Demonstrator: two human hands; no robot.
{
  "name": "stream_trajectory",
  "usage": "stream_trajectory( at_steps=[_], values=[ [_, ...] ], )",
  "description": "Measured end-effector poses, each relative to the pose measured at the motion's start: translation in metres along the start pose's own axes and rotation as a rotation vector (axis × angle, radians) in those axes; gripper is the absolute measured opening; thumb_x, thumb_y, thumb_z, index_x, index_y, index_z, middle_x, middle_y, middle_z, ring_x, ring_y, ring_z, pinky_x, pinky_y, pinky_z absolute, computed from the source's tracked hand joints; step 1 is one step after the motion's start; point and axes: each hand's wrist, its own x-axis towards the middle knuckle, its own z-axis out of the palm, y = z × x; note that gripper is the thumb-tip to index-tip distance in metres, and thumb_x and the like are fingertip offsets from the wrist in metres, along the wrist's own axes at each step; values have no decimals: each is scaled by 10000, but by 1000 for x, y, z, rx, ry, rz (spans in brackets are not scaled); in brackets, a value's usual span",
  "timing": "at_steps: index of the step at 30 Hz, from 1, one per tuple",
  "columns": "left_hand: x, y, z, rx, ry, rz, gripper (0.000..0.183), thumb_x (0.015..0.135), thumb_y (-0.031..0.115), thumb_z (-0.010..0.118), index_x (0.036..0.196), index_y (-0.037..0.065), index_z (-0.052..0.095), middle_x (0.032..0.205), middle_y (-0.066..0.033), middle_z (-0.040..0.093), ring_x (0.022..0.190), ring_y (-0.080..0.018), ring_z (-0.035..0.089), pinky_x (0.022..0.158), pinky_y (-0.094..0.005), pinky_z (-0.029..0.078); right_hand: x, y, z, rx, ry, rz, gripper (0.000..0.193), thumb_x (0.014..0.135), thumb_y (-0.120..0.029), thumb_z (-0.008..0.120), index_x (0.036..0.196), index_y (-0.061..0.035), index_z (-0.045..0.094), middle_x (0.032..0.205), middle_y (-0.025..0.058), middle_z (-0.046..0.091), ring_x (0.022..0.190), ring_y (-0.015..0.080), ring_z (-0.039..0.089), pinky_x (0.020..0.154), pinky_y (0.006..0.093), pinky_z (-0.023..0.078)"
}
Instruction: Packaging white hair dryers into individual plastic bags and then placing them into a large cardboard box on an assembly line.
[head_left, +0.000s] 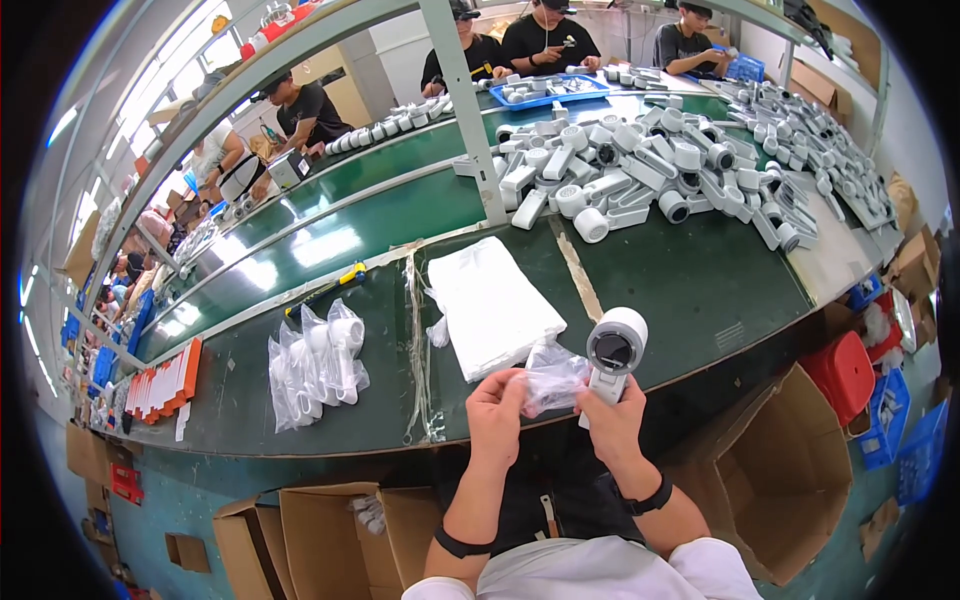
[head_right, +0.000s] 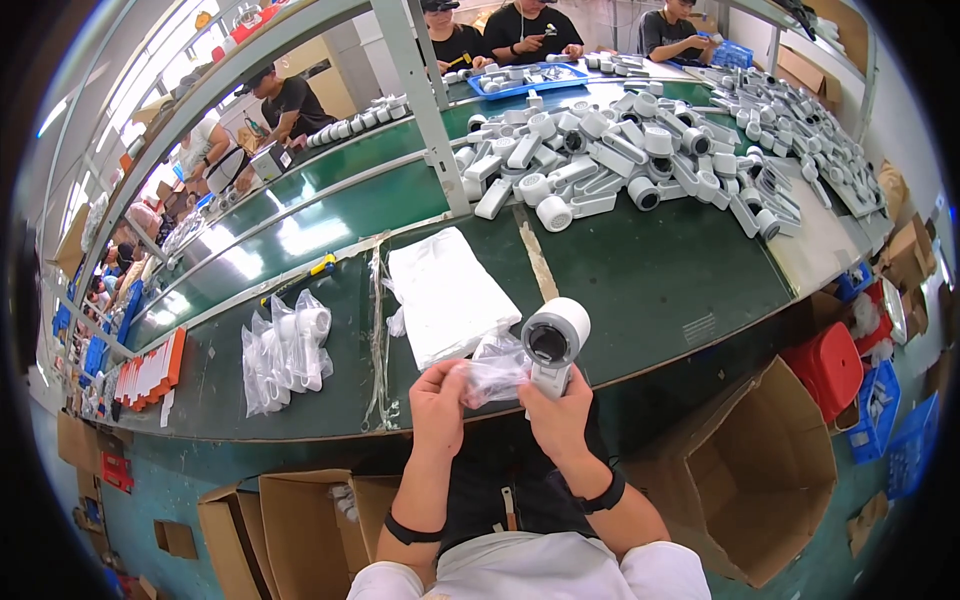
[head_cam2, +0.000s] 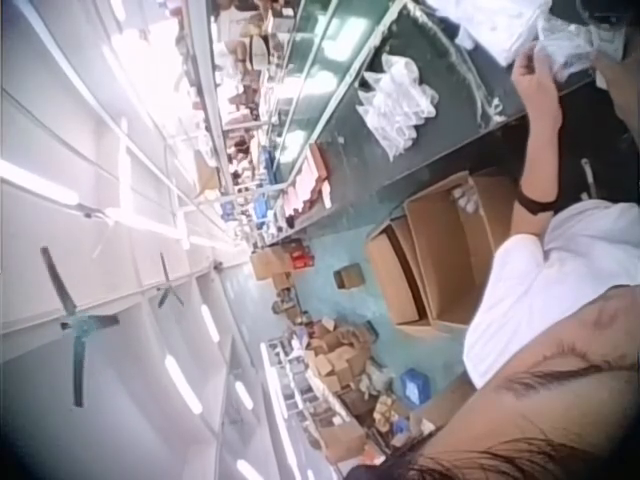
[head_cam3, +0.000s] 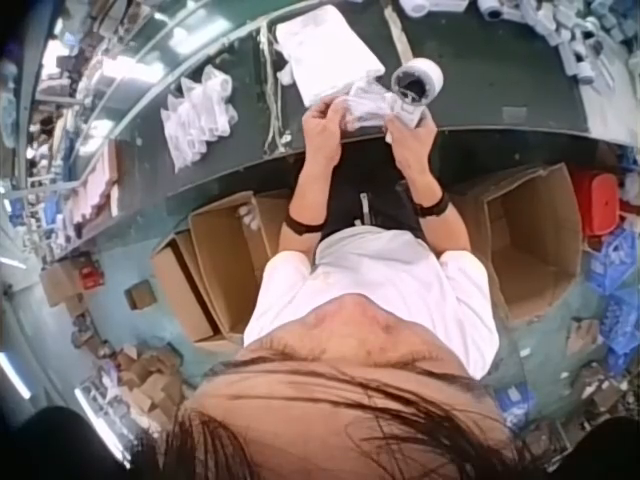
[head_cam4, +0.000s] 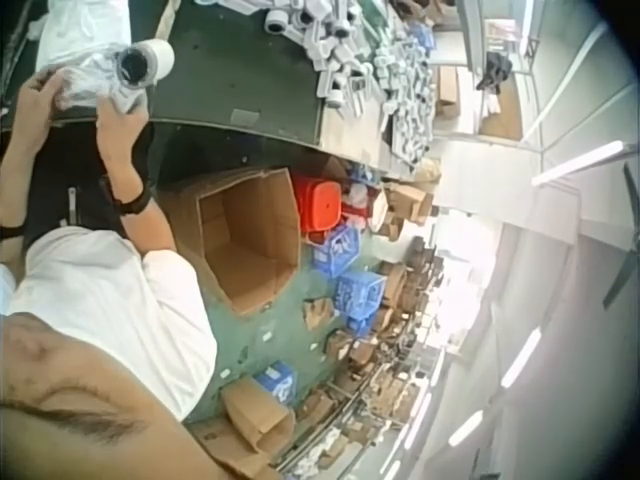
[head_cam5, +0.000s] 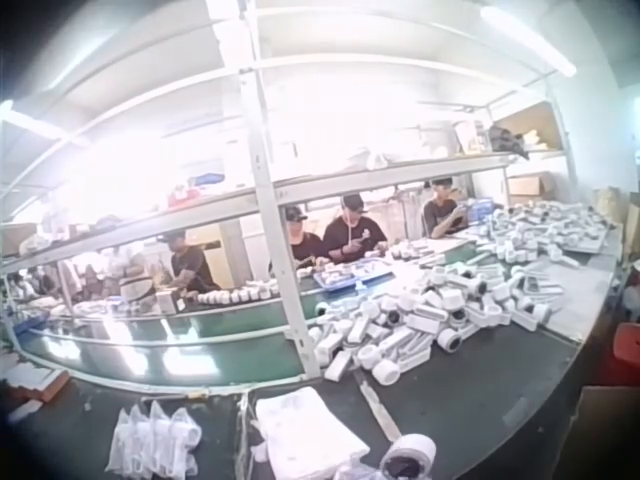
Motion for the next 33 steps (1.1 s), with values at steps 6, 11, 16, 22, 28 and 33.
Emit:
stream_trajectory(
  at_steps=[6,11,16,22,28,33],
  values=[
    [2,-10,2,121,-57,32,179,950,120,580,981,-31,671,719,9,607,533,-37,487,475,-206,391,-12,1,-17,-148,-22,-40,246,786,16,693,1005,-1,583,830,40,624,643,103,581,574,248,474],
    [1,-6,14,207,-69,64,217,972,153,553,986,-27,674,682,13,581,535,-40,474,480,-205,369,-25,-22,-60,-242,-214,-34,366,799,-89,736,1118,-5,578,876,12,652,780,53,554,678,241,474],
    [4,-7,17,290,-176,43,242,981,165,541,1066,-18,673,821,-18,650,692,-51,552,588,-201,430,-30,-87,-67,-754,-693,108,816,754,-63,733,1452,-29,312,793,55,677,683,116,622,692,261,485],
    [7,17,7,477,-485,197,233,969,126,537,1094,-12,677,1080,-72,634,881,-120,597,767,-247,477,-2,-78,-61,-812,-737,160,778,841,-208,696,1498,-118,289,825,109,673,713,196,634,721,290,495],
    [-3,36,2,766,-519,285,238,918,93,588,1128,48,690,1179,-99,601,868,-147,628,752,-272,498,2,-54,-45,-811,-713,136,647,877,-280,663,1453,-161,393,962,177,677,815,285,666,814,333,501],
    [-17,19,16,1114,-275,839,285,824,95,686,1104,144,717,1237,-143,564,606,-191,626,574,-300,522,-8,-32,-22,-430,-459,348,650,909,-190,624,1482,-107,329,880,108,668,772,163,636,640,284,524]
  ],
)
